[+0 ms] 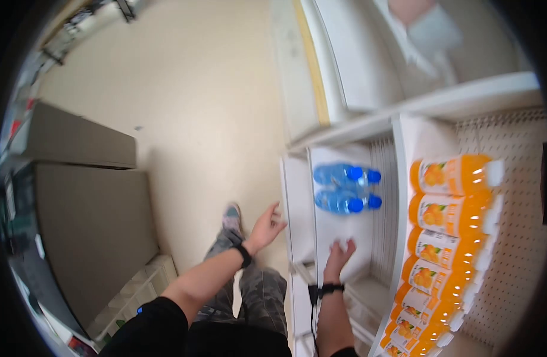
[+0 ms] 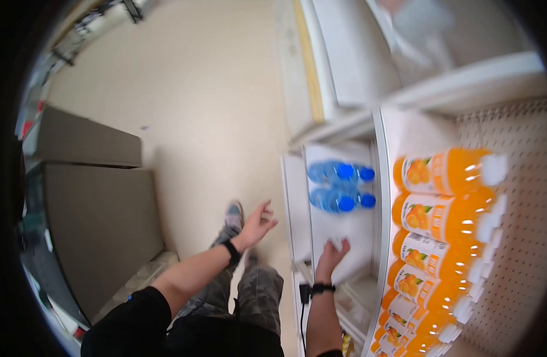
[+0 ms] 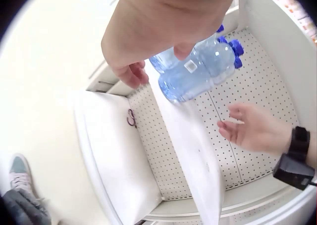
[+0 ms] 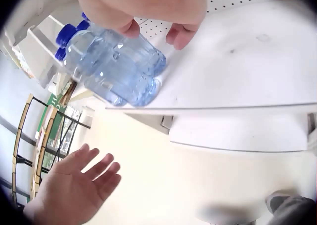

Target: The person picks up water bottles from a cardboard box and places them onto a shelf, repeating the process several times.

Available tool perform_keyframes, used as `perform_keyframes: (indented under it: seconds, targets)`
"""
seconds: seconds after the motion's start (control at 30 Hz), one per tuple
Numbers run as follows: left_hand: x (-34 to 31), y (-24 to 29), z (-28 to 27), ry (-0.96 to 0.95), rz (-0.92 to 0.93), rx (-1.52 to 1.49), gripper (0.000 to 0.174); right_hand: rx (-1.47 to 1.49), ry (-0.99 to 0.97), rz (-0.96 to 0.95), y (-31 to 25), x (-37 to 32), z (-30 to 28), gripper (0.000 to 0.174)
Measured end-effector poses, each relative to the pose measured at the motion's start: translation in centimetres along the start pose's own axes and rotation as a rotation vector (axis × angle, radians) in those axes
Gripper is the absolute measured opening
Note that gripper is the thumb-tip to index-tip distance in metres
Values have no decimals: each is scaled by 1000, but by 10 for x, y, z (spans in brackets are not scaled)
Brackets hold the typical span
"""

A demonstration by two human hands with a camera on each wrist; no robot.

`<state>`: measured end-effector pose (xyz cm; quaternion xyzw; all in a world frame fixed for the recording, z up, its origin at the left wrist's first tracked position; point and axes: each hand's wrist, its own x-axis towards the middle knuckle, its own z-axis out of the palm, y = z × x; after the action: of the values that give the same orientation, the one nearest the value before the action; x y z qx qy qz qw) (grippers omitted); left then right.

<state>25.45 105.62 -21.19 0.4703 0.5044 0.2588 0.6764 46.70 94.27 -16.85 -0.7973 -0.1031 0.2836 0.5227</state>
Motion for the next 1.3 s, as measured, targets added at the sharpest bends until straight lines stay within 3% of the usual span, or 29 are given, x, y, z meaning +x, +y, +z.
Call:
perform_keyframes:
  seconds: [0.03, 0.07, 0.1, 0.23, 0.37, 0.5, 0.57, 0.63, 0.73, 0.8, 0.87, 0.93, 0.97, 1.03, 1.07, 1.13, 1.2, 1.27, 1.3]
  targets:
    - [-25, 7, -25, 41, 9, 87, 65, -17, -39, 2, 1, -21, -3, 56]
    - [-52, 17, -49, 67, -21, 83, 60, -93, -75, -156, 68, -5, -25, 57]
    - [-75, 6, -74, 106, -9, 74, 57, -163, -119, -181, 88, -8, -28, 60]
    - [-242, 35, -161, 345, -26, 211, 42, -565, -371, -182, 14, -112, -27, 55]
    - [-440, 25, -176, 620, -45, 303, 32, -706, -573, -213, 16, -169, -39, 52]
    - [-621, -36, -132, 843, -116, 141, 32, -786, -867, -436, 22, -264, -57, 49]
    - [-704, -74, -91, 909, -374, 175, 35, -816, -1006, -560, 28, -323, -68, 49]
    - [-774, -142, -52, 1002, -434, 89, 36, -829, -1157, -697, 30, -388, -74, 49]
    - [-878, -210, 9, 1201, -604, -87, 37, -831, -1518, -953, 50, -495, -84, 52]
    - [-940, -244, 57, 1343, -728, -231, 36, -927, -1827, -1253, 66, -573, -104, 51]
    - [-972, -266, 87, 1437, -836, -325, 34, -857, -1883, -1345, 81, -610, -117, 52]
    - [-1023, -332, 140, 1524, -859, -480, 34, -1136, -2288, -1453, 105, -701, -157, 53]
    - [-1049, -353, 166, 1561, -853, -522, 34, -1132, -2354, -1503, 132, -740, -175, 53]
    - [-1105, -392, 216, 1640, -876, -615, 33, -1114, -2774, -1534, 195, -817, -229, 54]
    - [-1129, -409, 238, 1679, -845, -727, 33, -1121, -2837, -1549, 217, -856, -261, 54]
    - [-1168, -427, 261, 1742, -800, -875, 33, -1191, -2872, -1425, 244, -940, -303, 54]
    - [-1219, -429, 260, 1870, -840, -811, 33, -897, -2909, -1541, 276, -1010, -333, 52]
    - [-1267, -409, 226, 1896, -836, -708, 34, -834, -2971, -1299, 265, -1080, -357, 50]
    - [-1289, -406, 200, 1910, -811, -656, 34, -839, -2969, -1283, 263, -1112, -361, 50]
